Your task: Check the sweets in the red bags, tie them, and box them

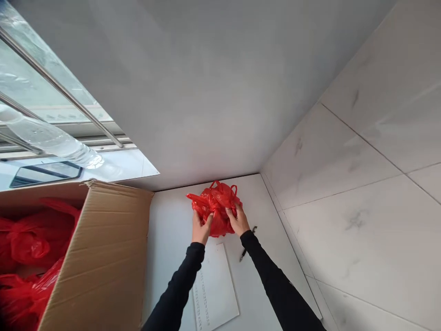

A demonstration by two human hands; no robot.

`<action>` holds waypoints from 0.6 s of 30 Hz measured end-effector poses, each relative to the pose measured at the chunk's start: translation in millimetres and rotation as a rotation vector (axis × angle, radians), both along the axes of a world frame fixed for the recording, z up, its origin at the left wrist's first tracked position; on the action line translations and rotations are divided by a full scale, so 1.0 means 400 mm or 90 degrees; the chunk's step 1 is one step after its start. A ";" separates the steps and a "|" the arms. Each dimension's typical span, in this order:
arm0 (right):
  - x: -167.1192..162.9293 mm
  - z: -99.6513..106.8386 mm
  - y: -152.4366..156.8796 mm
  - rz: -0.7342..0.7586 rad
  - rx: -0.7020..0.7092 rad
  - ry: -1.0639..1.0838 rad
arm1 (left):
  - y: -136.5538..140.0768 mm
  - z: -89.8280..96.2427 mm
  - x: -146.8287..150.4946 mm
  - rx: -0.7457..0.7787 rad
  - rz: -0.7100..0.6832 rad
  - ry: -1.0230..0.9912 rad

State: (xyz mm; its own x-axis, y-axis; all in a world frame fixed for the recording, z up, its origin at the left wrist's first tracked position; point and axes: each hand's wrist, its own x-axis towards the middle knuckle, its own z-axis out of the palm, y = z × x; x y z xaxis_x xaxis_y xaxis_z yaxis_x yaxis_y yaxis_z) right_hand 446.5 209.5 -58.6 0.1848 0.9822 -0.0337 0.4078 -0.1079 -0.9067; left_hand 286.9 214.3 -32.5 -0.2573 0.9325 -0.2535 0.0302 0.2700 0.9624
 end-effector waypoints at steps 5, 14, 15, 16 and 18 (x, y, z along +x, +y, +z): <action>0.056 -0.044 0.004 -0.006 -0.006 -0.205 | -0.035 -0.066 -0.067 0.030 0.027 0.131; 0.185 -0.092 -0.034 -0.053 0.018 -0.505 | -0.079 -0.262 -0.163 0.093 0.037 0.145; 0.194 -0.093 -0.036 -0.056 0.015 -0.521 | -0.087 -0.253 -0.165 0.109 0.042 0.142; 0.201 -0.091 -0.041 -0.059 0.012 -0.530 | -0.107 -0.235 -0.162 0.130 0.054 0.143; 0.211 -0.072 -0.063 -0.071 0.016 -0.529 | -0.196 -0.177 -0.140 0.196 0.091 0.151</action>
